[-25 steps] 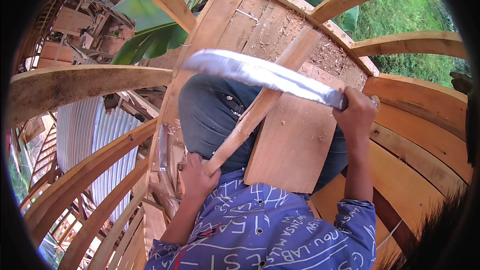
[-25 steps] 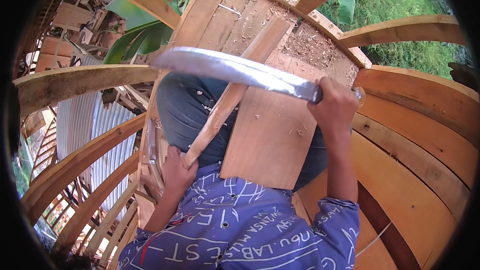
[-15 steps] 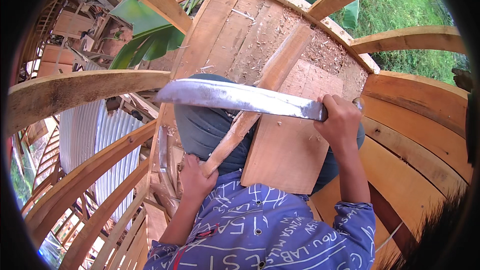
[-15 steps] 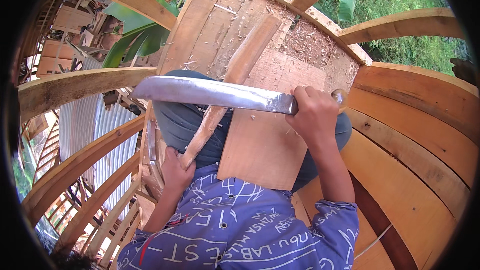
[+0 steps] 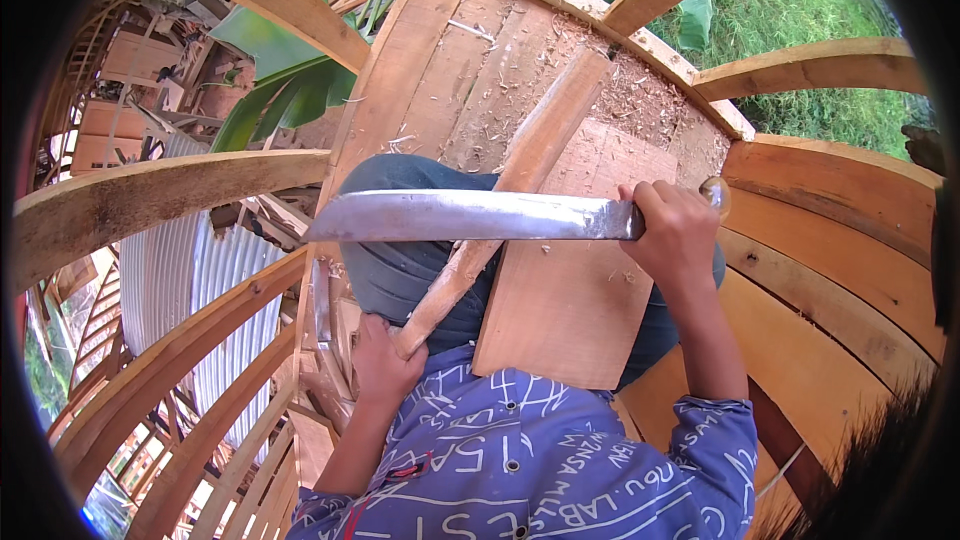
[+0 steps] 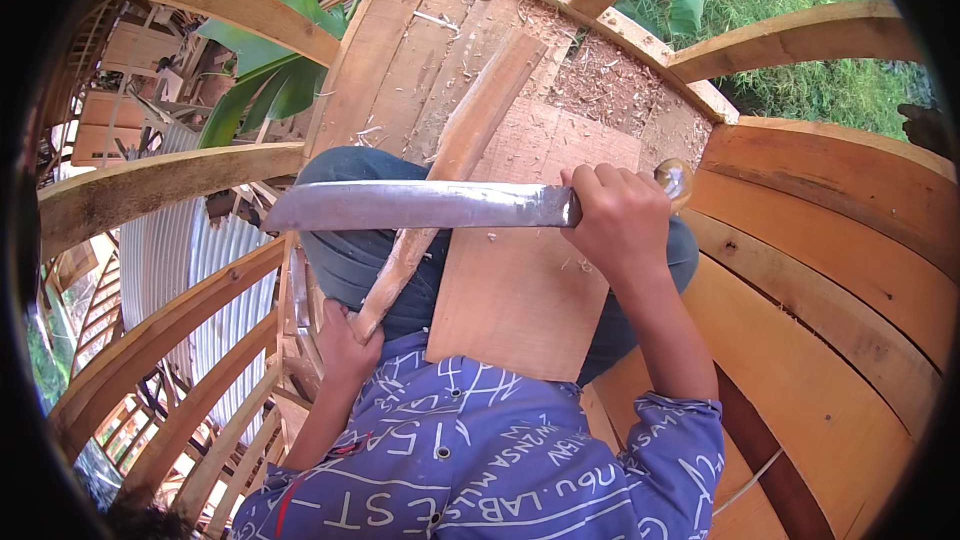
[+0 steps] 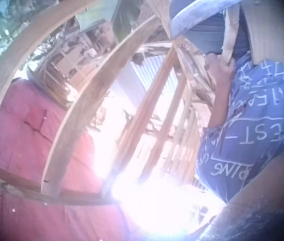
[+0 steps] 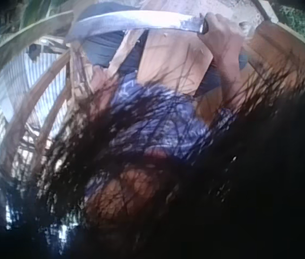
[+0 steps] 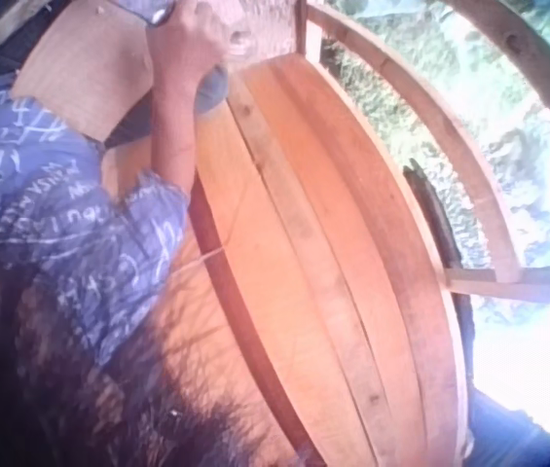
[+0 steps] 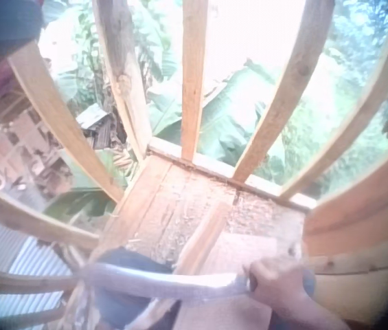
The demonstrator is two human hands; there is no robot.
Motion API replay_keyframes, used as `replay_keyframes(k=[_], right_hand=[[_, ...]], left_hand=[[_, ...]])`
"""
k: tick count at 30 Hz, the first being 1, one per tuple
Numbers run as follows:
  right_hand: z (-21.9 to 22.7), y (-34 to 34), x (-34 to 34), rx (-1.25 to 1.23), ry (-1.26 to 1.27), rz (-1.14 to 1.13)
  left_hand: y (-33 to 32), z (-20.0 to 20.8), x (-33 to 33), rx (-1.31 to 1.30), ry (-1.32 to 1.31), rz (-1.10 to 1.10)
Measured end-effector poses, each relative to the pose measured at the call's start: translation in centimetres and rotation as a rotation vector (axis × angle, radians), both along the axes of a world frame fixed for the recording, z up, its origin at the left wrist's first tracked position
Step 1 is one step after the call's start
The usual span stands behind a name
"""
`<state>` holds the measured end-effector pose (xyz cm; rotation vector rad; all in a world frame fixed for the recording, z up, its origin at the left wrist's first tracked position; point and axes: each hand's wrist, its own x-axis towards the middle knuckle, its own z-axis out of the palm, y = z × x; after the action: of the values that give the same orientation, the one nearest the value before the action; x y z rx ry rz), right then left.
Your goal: The person sits cross-legged on a wooden platform and uses a curved blade to shave and shape a thin wooden stick. They hold the stick with their left hand and repeatedly draw the blade along its length to remove thin shavings, refining the stick's profile.
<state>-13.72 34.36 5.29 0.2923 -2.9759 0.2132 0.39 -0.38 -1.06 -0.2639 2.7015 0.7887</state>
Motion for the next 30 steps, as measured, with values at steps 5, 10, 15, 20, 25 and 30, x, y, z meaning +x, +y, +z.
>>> replay_keyframes(k=[5, 10, 15, 20, 25, 30], right_hand=[[-1.4, 6.1, -2.1, 0.085, 0.031, -0.276], [-0.6, 2.8, 0.1, 0.02, -0.038, -0.217], [-0.4, 1.0, -0.3, 0.013, 0.018, -0.049], [-1.8, 8.1, -1.7, 0.111, 0.061, -0.387], [-0.5, 3.4, -0.2, 0.03, 0.012, -0.261], [-0.5, 1.2, -0.5, 0.003, 0.055, -0.002]], left_hand=[[0.9, 1.0, -1.0, -0.076, 0.051, -0.086], [0.4, 0.2, -0.4, -0.028, 0.01, -0.027], [-0.1, -0.5, 0.0, 0.002, -0.019, -0.001], [0.7, 0.4, -0.7, -0.045, 0.036, -0.058], [0.3, 0.1, -0.3, -0.035, 0.027, -0.036], [0.1, -0.2, -0.3, -0.034, -0.007, -0.031]])
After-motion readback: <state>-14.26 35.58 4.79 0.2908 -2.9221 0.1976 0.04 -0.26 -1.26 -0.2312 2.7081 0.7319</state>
